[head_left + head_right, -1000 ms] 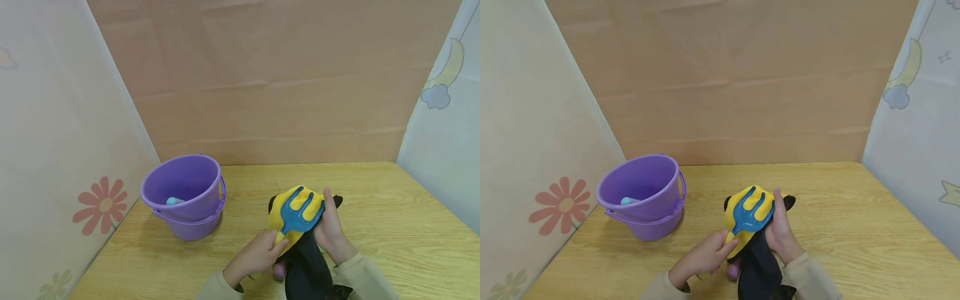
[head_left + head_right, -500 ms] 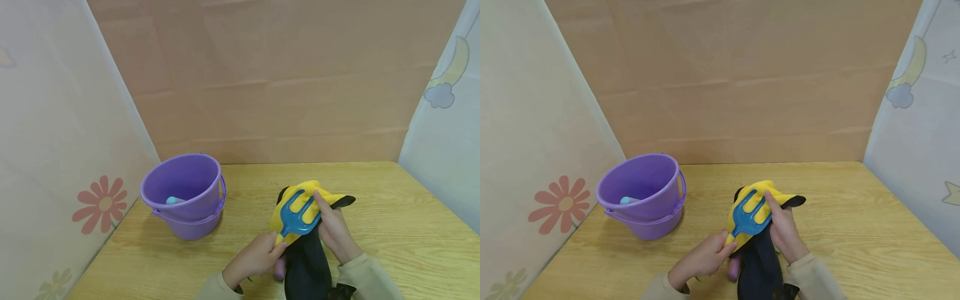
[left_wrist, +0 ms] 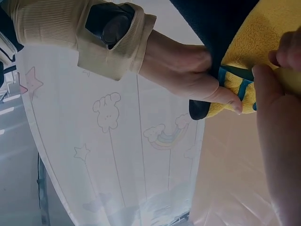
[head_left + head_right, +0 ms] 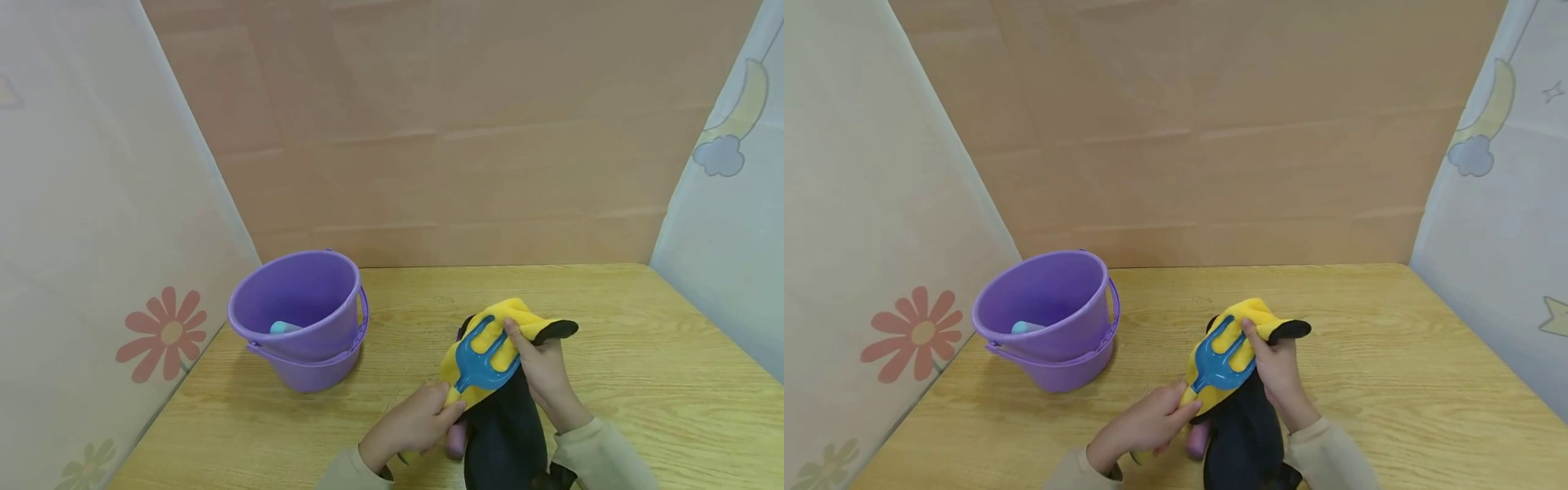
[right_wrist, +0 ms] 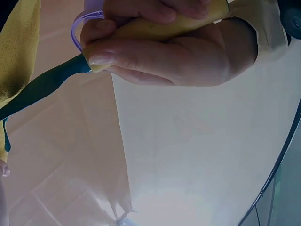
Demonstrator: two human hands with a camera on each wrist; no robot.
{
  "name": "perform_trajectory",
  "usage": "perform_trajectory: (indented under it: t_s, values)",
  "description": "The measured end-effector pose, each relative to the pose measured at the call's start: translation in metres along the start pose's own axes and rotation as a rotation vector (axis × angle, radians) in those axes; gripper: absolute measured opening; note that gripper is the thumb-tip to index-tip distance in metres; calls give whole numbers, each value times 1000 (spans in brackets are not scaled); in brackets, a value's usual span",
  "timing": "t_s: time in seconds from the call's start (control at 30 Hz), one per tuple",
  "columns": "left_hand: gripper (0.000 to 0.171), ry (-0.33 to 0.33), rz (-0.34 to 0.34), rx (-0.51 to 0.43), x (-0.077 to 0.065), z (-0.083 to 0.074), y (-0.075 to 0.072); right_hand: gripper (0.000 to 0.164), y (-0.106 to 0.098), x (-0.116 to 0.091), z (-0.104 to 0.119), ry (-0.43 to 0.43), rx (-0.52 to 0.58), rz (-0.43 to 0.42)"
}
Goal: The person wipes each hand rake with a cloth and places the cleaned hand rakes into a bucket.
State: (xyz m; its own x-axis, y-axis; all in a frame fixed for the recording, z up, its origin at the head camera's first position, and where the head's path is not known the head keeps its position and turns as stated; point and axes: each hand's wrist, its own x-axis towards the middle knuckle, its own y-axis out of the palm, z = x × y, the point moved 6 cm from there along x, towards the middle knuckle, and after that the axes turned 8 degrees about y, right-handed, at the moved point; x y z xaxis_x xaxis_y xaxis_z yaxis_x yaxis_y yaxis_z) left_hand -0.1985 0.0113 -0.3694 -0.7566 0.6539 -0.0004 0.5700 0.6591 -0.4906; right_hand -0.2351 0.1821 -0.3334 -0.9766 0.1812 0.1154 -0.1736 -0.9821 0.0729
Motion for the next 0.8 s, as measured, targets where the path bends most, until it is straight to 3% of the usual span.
perform_trajectory:
  t_s: [0.07, 0.2, 0.3, 0.43, 0.6, 0.8]
  values:
    - [21, -15, -33, 44, 0, 1, -2, 18, 1, 1, 1, -28, 35, 18]
    - [22, 35, -198, 332, -1, -5, -13, 13, 0, 1, 2, -39, 147, 40]
    - [21, 106, -354, 588, -4, -16, -22, 14, -2, -1, 2, -10, 195, 23]
    - [17, 198, -503, 779, -10, -26, -29, 13, -2, -2, 2, 5, 225, 32]
    - [19, 292, -602, 898, -14, -34, -31, 14, -3, -3, 4, 2, 258, 42]
    - [20, 258, -560, 887, -14, -33, -34, 21, -2, -3, 1, 50, 271, 57]
